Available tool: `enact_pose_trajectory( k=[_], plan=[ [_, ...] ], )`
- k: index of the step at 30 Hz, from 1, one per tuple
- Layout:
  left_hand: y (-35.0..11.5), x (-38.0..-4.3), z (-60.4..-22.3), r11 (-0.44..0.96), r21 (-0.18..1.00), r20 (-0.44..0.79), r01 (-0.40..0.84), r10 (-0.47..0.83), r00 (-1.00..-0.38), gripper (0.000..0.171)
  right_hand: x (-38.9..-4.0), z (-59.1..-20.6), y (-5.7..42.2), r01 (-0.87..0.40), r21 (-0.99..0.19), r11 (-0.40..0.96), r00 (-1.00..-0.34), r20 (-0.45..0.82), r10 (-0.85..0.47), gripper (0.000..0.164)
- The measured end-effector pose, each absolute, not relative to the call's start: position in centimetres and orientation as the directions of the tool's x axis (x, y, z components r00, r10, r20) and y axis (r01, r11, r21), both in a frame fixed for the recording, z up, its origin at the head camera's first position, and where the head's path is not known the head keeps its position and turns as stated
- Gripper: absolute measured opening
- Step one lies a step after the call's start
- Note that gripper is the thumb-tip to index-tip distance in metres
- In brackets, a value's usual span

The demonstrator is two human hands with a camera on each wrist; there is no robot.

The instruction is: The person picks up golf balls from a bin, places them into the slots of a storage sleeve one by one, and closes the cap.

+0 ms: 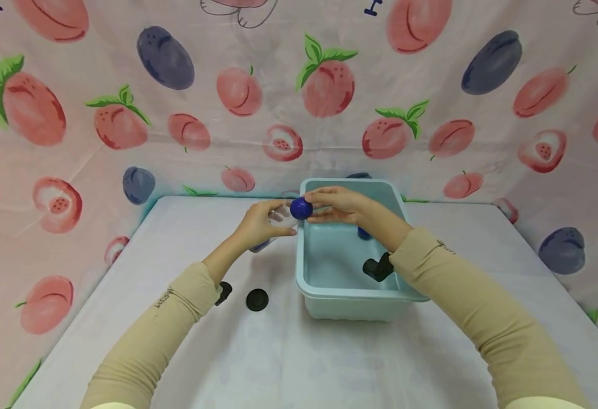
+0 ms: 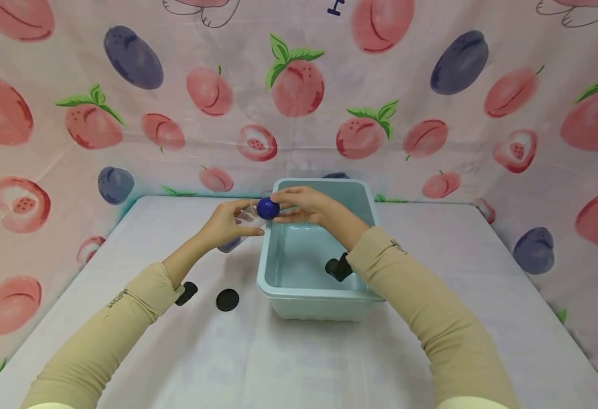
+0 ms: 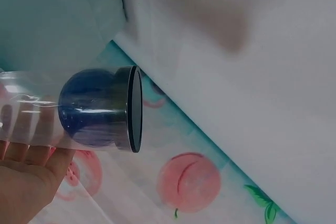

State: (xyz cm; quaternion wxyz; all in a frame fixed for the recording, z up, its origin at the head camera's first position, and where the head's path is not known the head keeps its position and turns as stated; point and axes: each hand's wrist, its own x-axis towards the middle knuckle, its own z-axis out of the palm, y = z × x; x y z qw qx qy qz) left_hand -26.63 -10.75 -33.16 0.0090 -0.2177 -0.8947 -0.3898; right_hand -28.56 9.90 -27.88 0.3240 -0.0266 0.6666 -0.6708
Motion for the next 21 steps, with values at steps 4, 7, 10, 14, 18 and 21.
enact_pose_trajectory(
  k=[4,7,10,14,18,21],
  plan=[
    [-10.8,-26.7,-33.3,0.608,0.681,0.201,0.408,0.381,-0.903,0.06,-28.7,-27.9,10.0,0.389,-0.915,0.106,-0.792,-0.39,-0.47,0.048],
    [-10.9,-26.7,-33.5,0.594,0.69,0.219,0.414,0.374,-0.901,0.056,-28.8,-28.0,10.2,0.382,-0.916,0.119,-0.791,-0.391,-0.471,0.048],
    [-11.0,-26.6,-33.6,0.584,0.697,0.228,0.416,0.37,-0.901,0.056,-29.0,-28.1,10.3,0.377,-0.916,0.136,-0.791,-0.394,-0.467,0.049],
    [-11.0,-26.5,-33.5,0.578,0.699,0.227,0.421,0.379,-0.897,0.055,-29.2,-28.3,10.6,0.378,-0.915,0.141,-0.791,-0.398,-0.465,0.05],
    [-11.1,-26.5,-33.4,0.581,0.7,0.222,0.415,0.375,-0.9,0.055,-29.6,-28.6,10.9,0.375,-0.915,0.148,-0.796,-0.4,-0.455,0.05],
    [-11.2,-26.5,-33.4,0.584,0.7,0.219,0.41,0.371,-0.902,0.055,-29.8,-28.7,11.2,0.363,-0.918,0.158,-0.805,-0.394,-0.443,0.049]
  ],
)
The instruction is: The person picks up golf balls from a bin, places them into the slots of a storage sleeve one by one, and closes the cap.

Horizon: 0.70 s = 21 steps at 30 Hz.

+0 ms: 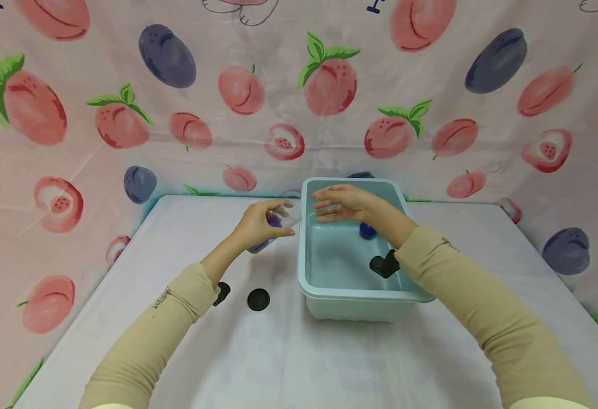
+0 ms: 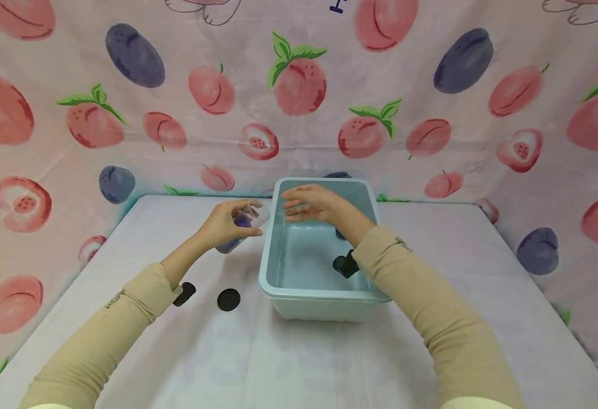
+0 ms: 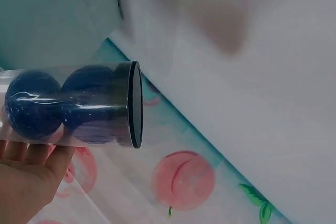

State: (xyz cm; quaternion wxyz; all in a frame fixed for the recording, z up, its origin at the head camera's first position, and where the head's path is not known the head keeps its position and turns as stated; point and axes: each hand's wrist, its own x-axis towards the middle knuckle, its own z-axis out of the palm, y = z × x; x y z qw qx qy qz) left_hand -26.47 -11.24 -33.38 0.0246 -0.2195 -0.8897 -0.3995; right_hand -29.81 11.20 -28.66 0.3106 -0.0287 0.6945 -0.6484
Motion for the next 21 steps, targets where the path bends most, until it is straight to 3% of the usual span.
enact_pose_trajectory(
  k=[21],
  plan=[
    [-11.7,-26.5,-33.6,0.613,0.686,0.194,0.393,0.367,-0.91,0.054,-31.5,-29.3,13.3,0.4,-0.901,0.169,-0.831,-0.434,-0.349,0.053]
  ],
)
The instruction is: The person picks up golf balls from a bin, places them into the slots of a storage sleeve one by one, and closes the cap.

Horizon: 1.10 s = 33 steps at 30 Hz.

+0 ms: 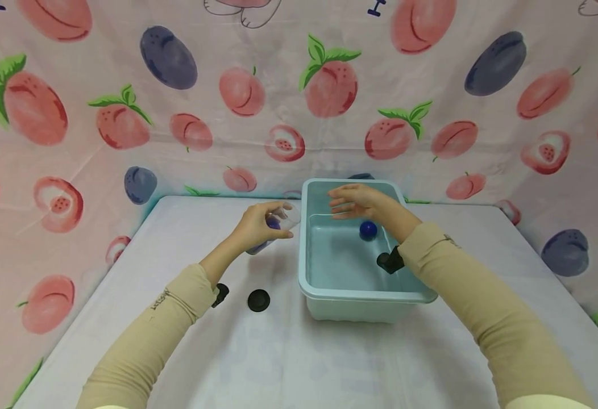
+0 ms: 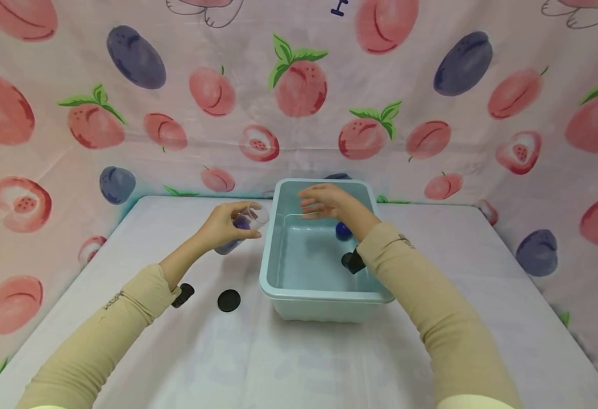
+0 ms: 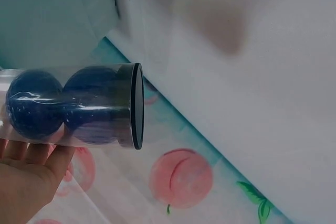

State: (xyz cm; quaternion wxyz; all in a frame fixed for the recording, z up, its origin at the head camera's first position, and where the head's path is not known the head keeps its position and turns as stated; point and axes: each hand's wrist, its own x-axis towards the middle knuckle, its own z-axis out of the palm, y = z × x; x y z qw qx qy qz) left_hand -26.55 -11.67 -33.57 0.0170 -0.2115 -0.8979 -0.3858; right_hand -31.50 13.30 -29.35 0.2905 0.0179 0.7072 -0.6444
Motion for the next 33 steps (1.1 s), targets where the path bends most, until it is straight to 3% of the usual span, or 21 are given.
enact_pose_trajectory(
  k=[22,33],
  plan=[
    [-11.8,-26.5,-33.7,0.614,0.689,0.175,0.386,0.376,-0.91,0.057,-33.0,-30.3,15.5,0.424,-0.857,0.292,-0.851,-0.488,-0.194,0.054],
    [-11.8,-26.4,-33.7,0.621,0.68,0.173,0.389,0.38,-0.909,0.057,-33.7,-31.1,16.0,0.475,-0.792,0.384,-0.835,-0.544,-0.089,0.065]
  ],
)
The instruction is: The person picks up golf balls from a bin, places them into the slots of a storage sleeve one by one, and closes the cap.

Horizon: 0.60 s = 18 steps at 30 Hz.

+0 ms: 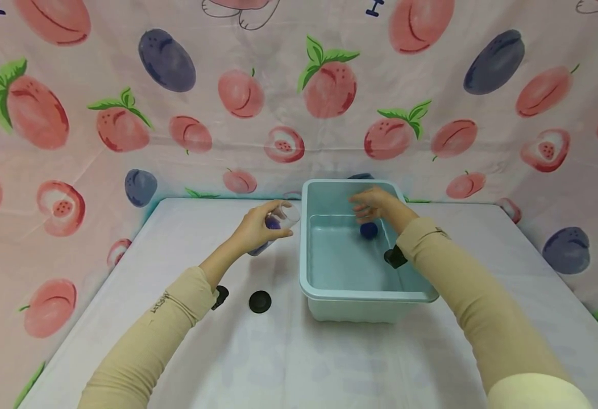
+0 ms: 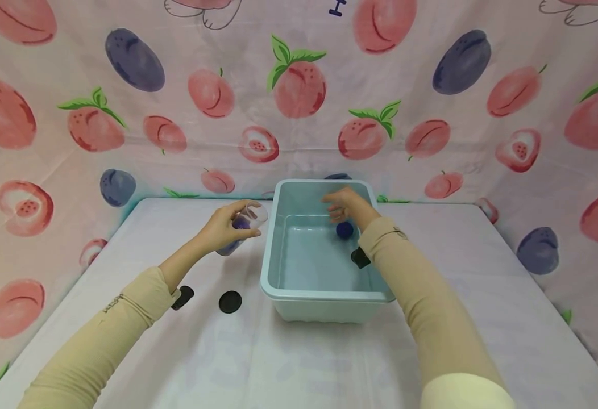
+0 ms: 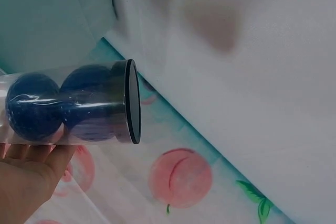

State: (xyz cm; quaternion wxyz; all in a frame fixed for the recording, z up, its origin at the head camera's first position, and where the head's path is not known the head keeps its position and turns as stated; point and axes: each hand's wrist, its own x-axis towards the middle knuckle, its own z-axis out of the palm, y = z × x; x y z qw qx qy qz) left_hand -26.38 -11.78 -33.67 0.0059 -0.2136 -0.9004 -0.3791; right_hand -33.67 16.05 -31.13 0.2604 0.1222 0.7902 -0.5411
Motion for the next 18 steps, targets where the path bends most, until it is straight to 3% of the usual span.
enact_pose_trajectory(
  k=[7,13,18],
  plan=[
    [-11.8,-26.4,-33.8,0.624,0.673,0.177,0.396,0.384,-0.906,0.058,-37.7,-35.1,18.3,0.483,-0.766,0.425,-0.84,-0.542,-0.021,0.072],
    [-11.8,-26.5,-34.0,0.63,0.663,0.185,0.404,0.386,-0.904,0.059,-39.1,-36.9,19.2,0.487,-0.725,0.487,-0.841,-0.541,0.035,0.083],
    [-11.8,-26.5,-34.1,0.629,0.667,0.178,0.4,0.387,-0.905,0.059,-44.6,-42.5,21.7,0.508,-0.685,0.522,-0.817,-0.575,0.04,0.1]
  ],
)
